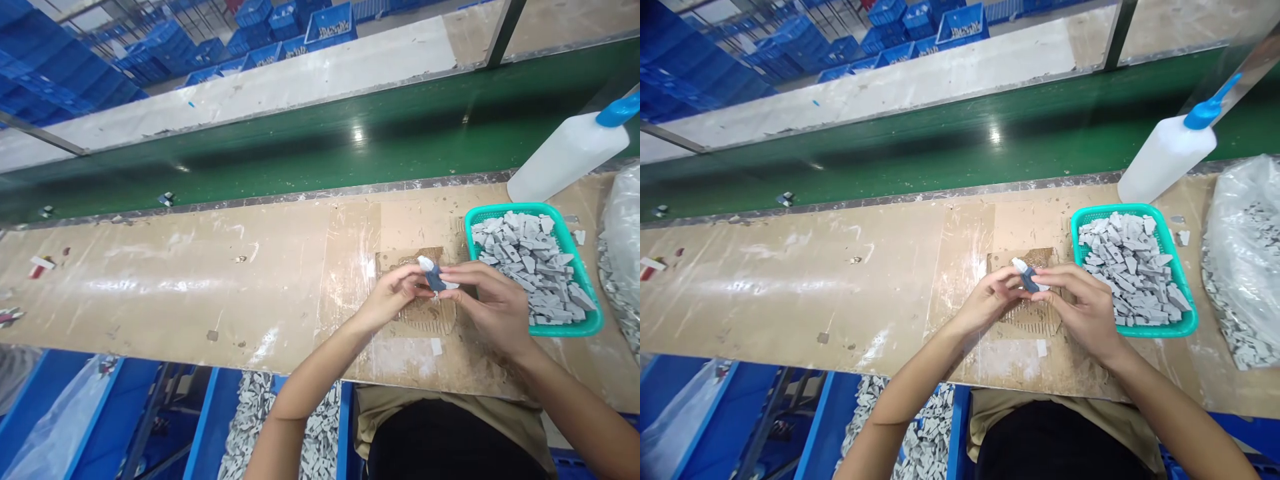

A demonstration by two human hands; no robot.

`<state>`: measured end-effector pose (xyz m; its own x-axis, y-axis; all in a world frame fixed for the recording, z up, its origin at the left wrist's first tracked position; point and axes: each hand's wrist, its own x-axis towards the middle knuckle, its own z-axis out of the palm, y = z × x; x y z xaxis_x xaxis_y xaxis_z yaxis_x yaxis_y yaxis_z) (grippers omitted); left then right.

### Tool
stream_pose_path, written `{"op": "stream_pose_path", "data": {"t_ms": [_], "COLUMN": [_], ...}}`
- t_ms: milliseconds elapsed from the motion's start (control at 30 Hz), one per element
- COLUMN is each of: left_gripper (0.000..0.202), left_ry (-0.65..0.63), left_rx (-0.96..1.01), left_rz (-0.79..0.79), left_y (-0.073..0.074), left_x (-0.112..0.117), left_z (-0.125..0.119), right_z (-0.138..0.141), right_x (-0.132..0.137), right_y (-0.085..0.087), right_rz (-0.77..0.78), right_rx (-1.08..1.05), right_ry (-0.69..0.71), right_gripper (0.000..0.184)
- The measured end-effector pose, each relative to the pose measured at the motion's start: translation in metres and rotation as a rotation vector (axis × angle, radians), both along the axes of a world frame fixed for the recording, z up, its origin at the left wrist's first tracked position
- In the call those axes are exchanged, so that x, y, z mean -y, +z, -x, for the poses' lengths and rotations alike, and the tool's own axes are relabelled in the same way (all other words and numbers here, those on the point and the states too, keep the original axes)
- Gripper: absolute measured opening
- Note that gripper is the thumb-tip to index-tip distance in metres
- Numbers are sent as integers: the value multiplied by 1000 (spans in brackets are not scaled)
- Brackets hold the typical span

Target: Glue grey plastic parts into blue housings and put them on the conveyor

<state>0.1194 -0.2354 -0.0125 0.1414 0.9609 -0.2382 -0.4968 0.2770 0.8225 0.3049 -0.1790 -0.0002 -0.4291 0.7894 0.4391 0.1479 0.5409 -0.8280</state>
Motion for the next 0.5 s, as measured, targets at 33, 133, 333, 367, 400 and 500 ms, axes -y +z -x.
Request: {"op": "stream_pose_path", "data": {"t_ms": [33,133,333,367,400,500], "left_gripper": [57,44,37,36,35,34], "left_ry": [20,51,26,27,28,21], "left_rx": [-12,-21,-14,-16,-23,-80], "left_rz": [-31,-29,-66,-85,-102,-137], "left_y": [0,-2,-6,-6,-6,-4], "left_x": [1,3,5,6,6,8], "left_z": [-1,-5,-5,-4,-4,-3], "right_z": [0,2,3,2,2,1], "right_x": [0,0,2,3,4,8], "right_y": [0,2,2,2,1,-2], "right_rz": [-52,-175,-250,-243,-233,-215], "right_rx": [-15,-29,-3,4,9,7], "right_ry": [-2,67,145,131,115,77], "right_gripper": [17,24,51,53,56,63]}}
